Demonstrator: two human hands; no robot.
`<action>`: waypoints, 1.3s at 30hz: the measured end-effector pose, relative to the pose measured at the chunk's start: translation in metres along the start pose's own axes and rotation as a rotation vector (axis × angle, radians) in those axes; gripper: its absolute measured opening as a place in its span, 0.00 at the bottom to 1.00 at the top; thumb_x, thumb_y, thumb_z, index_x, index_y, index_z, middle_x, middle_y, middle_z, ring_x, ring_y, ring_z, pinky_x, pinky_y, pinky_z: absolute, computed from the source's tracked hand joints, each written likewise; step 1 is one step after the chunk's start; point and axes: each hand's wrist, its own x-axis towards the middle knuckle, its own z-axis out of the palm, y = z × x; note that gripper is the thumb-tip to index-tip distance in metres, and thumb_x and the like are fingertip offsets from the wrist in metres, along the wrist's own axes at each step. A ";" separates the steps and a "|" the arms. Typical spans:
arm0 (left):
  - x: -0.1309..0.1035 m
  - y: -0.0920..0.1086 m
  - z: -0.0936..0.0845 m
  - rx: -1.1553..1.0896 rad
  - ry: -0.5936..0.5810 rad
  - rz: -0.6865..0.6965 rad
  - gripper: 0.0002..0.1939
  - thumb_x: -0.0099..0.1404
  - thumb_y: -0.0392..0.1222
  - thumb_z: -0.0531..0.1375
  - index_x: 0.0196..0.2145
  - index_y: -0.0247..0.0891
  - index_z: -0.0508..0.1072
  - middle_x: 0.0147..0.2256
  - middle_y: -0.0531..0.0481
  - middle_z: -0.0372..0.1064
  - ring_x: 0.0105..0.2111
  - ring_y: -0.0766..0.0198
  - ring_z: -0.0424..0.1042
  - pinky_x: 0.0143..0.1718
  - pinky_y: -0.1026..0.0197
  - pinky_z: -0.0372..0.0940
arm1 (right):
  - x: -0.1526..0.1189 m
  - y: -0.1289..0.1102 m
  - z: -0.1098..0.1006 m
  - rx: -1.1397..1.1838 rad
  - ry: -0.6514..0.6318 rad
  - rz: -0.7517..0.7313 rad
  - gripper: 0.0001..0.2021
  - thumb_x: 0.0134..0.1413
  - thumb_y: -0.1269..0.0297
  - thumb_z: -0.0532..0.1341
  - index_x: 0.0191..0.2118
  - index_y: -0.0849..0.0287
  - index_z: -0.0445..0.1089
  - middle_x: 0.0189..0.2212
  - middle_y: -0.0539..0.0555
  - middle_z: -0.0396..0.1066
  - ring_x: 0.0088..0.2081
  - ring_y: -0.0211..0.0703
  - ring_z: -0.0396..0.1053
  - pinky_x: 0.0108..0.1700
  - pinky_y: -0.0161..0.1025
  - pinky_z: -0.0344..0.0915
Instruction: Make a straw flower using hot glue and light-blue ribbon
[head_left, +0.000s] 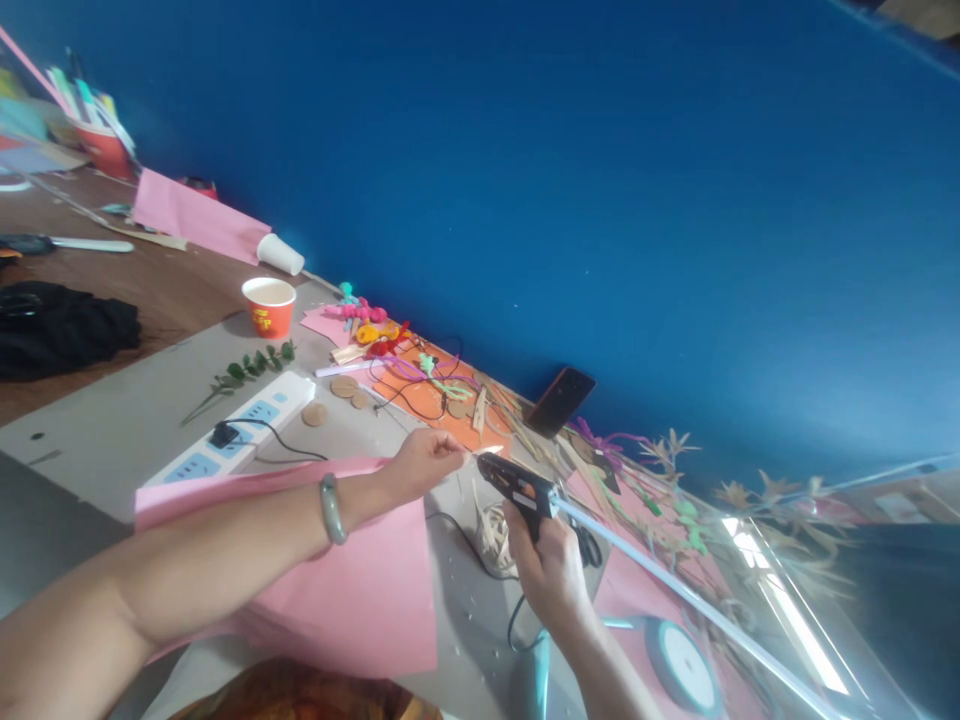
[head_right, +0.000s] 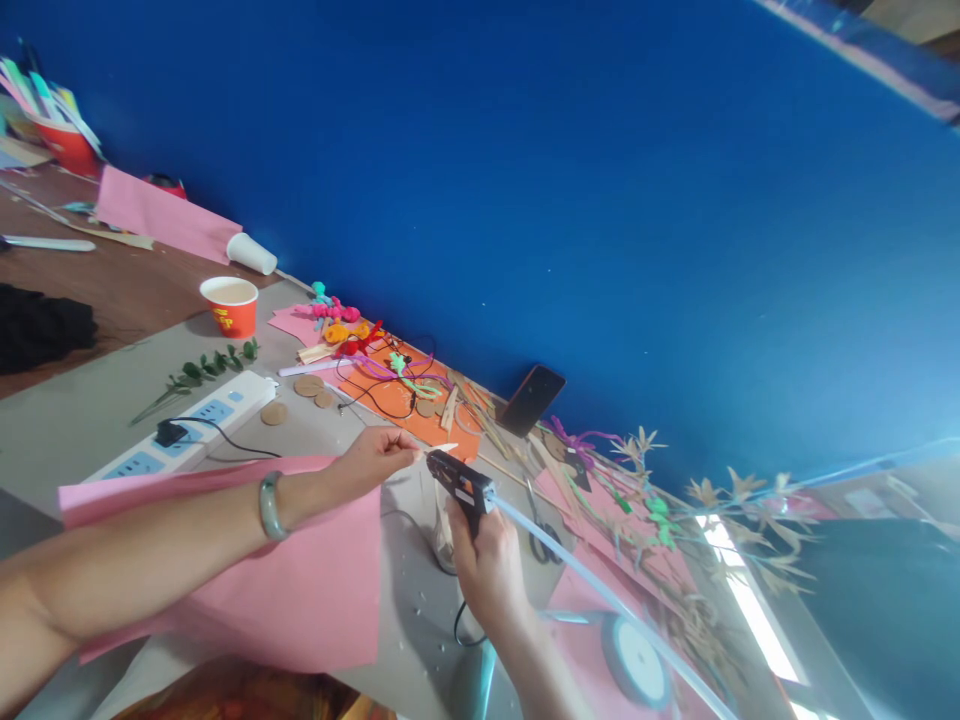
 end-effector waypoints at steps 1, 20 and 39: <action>0.000 0.000 0.000 0.000 -0.002 0.001 0.08 0.53 0.41 0.60 0.26 0.33 0.72 0.20 0.55 0.63 0.22 0.69 0.59 0.24 0.66 0.53 | 0.000 0.000 0.000 -0.005 0.000 -0.002 0.19 0.61 0.55 0.53 0.20 0.54 0.59 0.12 0.49 0.60 0.17 0.41 0.57 0.22 0.38 0.55; 0.000 -0.001 0.000 0.003 -0.014 0.004 0.07 0.52 0.40 0.59 0.26 0.33 0.72 0.21 0.54 0.63 0.22 0.70 0.58 0.24 0.66 0.53 | 0.000 0.006 0.000 -0.078 0.044 -0.046 0.17 0.62 0.54 0.52 0.24 0.56 0.63 0.16 0.52 0.63 0.19 0.42 0.58 0.24 0.39 0.56; -0.002 0.003 0.000 -0.012 -0.008 -0.012 0.07 0.52 0.40 0.59 0.24 0.33 0.71 0.20 0.55 0.61 0.22 0.70 0.58 0.24 0.66 0.52 | 0.000 0.006 0.001 -0.180 0.079 -0.121 0.22 0.64 0.51 0.49 0.24 0.59 0.65 0.17 0.55 0.67 0.19 0.43 0.65 0.23 0.37 0.57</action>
